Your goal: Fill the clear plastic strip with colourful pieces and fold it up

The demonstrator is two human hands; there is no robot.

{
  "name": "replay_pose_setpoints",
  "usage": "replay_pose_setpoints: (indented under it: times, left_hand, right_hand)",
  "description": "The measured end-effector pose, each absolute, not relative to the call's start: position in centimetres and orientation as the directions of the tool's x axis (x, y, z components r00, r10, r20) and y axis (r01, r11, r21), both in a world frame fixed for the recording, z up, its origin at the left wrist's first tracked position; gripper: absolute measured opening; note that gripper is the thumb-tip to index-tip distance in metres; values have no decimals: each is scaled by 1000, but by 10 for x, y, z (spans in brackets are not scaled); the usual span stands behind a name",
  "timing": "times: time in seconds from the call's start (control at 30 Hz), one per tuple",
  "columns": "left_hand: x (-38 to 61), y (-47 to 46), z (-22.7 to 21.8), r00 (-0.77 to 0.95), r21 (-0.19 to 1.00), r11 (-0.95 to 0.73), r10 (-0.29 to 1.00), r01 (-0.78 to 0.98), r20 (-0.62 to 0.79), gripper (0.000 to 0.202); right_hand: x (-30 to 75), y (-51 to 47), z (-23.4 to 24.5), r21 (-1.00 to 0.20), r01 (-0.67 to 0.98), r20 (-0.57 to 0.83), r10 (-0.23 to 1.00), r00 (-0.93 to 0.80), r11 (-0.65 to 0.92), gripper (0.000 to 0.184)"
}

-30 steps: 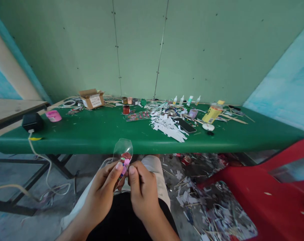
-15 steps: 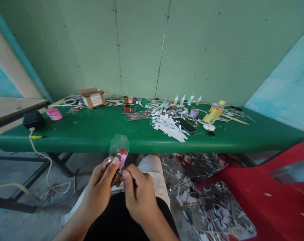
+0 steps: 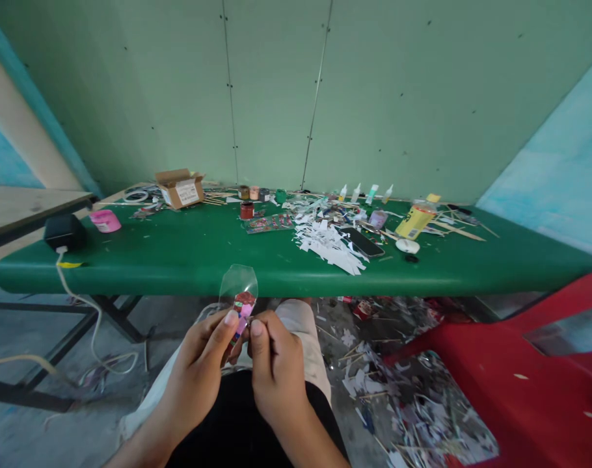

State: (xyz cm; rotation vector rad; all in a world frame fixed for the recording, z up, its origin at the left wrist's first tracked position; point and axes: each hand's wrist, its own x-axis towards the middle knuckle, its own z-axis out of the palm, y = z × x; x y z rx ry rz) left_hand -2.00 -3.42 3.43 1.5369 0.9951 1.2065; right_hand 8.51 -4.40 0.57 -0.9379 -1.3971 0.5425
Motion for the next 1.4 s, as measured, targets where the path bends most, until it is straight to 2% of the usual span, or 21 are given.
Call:
replay_pose_setpoints:
  times: [0.13, 0.37, 1.07, 1.23, 1.4]
  left_hand:
    - [-19, -33, 36, 180, 965, -258, 953, 53, 245, 42]
    - [-19, -33, 36, 196, 962, -265, 949, 73, 246, 41]
    - [-22, -30, 33, 135, 976, -217, 968, 18, 213, 37]
    - [-22, -29, 36, 160, 961, -271, 953, 61, 258, 40]
    - [-22, -32, 35, 187, 955, -287, 944, 68, 271, 40]
  right_hand:
    - [84, -45, 6, -800, 244, 585, 803, 115, 548, 35]
    - [82, -44, 4, -795, 241, 600, 781, 174, 557, 34]
    - [87, -47, 6, -745, 306, 618, 786, -17, 593, 25]
    - [82, -44, 3, -797, 187, 595, 800, 77, 575, 29]
    - [81, -44, 1, -793, 194, 605, 784, 142, 577, 29]
